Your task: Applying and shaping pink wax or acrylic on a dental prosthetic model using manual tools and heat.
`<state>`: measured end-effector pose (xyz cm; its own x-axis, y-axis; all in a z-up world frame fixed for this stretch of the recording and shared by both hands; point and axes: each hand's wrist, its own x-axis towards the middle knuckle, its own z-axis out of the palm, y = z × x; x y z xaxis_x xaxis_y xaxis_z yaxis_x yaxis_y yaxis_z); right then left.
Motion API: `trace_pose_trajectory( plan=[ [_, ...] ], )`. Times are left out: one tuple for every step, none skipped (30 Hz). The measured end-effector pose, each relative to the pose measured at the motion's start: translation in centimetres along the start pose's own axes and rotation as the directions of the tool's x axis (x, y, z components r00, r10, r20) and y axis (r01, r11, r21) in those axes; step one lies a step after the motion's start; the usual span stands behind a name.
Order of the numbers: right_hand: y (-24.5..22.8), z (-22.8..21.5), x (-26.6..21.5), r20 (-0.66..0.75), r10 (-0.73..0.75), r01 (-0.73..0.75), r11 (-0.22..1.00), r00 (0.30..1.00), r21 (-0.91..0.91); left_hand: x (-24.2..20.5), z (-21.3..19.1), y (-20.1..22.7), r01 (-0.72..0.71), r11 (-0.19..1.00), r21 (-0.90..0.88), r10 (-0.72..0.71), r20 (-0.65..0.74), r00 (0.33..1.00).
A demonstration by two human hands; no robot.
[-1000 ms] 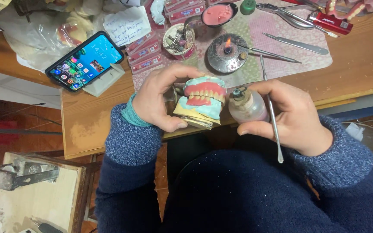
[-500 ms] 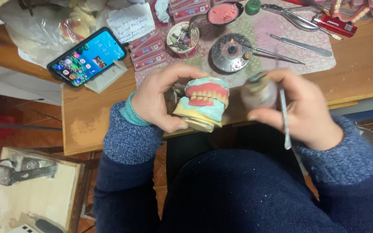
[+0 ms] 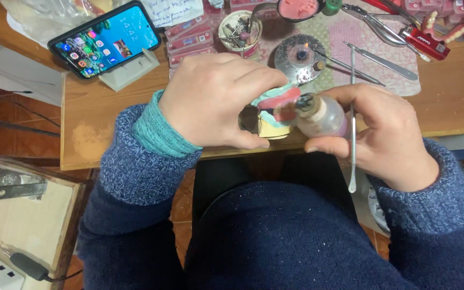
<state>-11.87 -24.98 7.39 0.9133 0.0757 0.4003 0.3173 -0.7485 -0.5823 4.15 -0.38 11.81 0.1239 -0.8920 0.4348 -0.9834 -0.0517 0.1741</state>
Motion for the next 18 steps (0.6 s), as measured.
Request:
trace_pose_trajectory(
  plan=[
    [0.2,0.0,-0.2,-0.012,0.004,-0.004,1.000,1.000,-0.014,0.0,0.0,0.1,-0.004,1.000,0.013,0.004,-0.004,1.000],
    [0.4,0.0,-0.5,-0.010,0.004,-0.004,1.000,1.000,-0.015,0.0,0.0,0.1,-0.003,1.000,0.012,0.003,-0.005,1.000],
    [0.7,0.1,-0.8,-0.034,0.019,-0.021,0.999,0.999,-0.043,0.0,0.0,0.1,-0.003,1.000,0.016,0.003,0.000,1.000],
    [1.0,0.1,-1.1,-0.061,0.033,-0.037,0.997,0.998,-0.071,0.0,-0.1,0.2,-0.005,1.000,0.022,0.005,0.005,1.000],
    [1.7,0.2,-1.7,-0.063,0.032,-0.037,0.997,0.998,-0.072,0.0,-0.1,0.3,-0.007,1.000,0.024,0.006,0.005,1.000],
    [2.4,0.3,-2.3,-0.079,0.064,-0.069,0.996,0.995,-0.063,0.0,-0.1,0.4,0.004,1.000,0.017,-0.004,0.006,1.000],
    [3.2,0.4,-2.9,-0.095,0.096,-0.101,0.993,0.991,-0.053,0.0,0.0,0.5,0.014,1.000,0.011,-0.014,0.007,1.000],
    [3.5,0.2,-3.3,-0.097,0.098,-0.104,0.993,0.990,-0.053,-0.2,0.1,0.5,0.011,1.000,0.009,-0.011,0.008,1.000],
    [3.9,0.1,-3.6,-0.108,0.136,-0.129,0.989,0.985,0.069,-0.3,0.2,0.5,0.011,1.000,-0.001,-0.011,-0.010,1.000],
    [4.3,-0.1,-4.0,-0.118,0.175,-0.151,0.970,0.977,0.190,-0.4,0.4,0.5,0.008,1.000,-0.011,-0.009,-0.029,1.000],
    [4.9,-0.5,-4.1,-0.123,0.178,-0.153,0.970,0.976,0.189,-0.6,0.7,0.7,0.003,1.000,-0.012,-0.003,-0.027,1.000],
    [5.3,-1.0,-4.1,-0.238,0.281,-0.177,0.908,0.930,0.378,-0.7,0.9,0.9,0.043,0.998,-0.037,-0.044,-0.016,0.999],
    [5.7,-1.4,-4.2,-0.326,0.396,-0.165,0.815,0.859,0.555,-0.9,1.1,1.0,0.084,0.995,-0.061,-0.084,-0.003,0.996],
    [9.1,-1.7,-5.5,-0.331,0.401,-0.167,0.814,0.854,0.556,-1.2,1.7,1.1,0.077,0.995,-0.063,-0.078,0.001,0.997],
    [12.4,-2.0,-6.9,-0.386,0.408,-0.184,0.846,0.827,0.501,-1.6,2.3,1.3,0.084,0.993,-0.082,-0.088,-0.046,0.995],
    [15.7,-2.2,-8.4,-0.439,0.412,-0.205,0.872,0.798,0.445,-1.9,2.9,1.4,0.091,0.990,-0.104,-0.101,-0.092,0.991],
    [17.2,-2.5,-9.0,-0.443,0.418,-0.210,0.870,0.793,0.445,-2.2,3.5,1.6,0.085,0.990,-0.108,-0.095,-0.087,0.992],
    [18.8,-2.8,-9.6,-0.453,0.429,-0.245,0.879,0.782,0.410,-2.5,4.2,1.7,0.119,0.988,-0.099,-0.131,-0.124,0.984]
  ],
)
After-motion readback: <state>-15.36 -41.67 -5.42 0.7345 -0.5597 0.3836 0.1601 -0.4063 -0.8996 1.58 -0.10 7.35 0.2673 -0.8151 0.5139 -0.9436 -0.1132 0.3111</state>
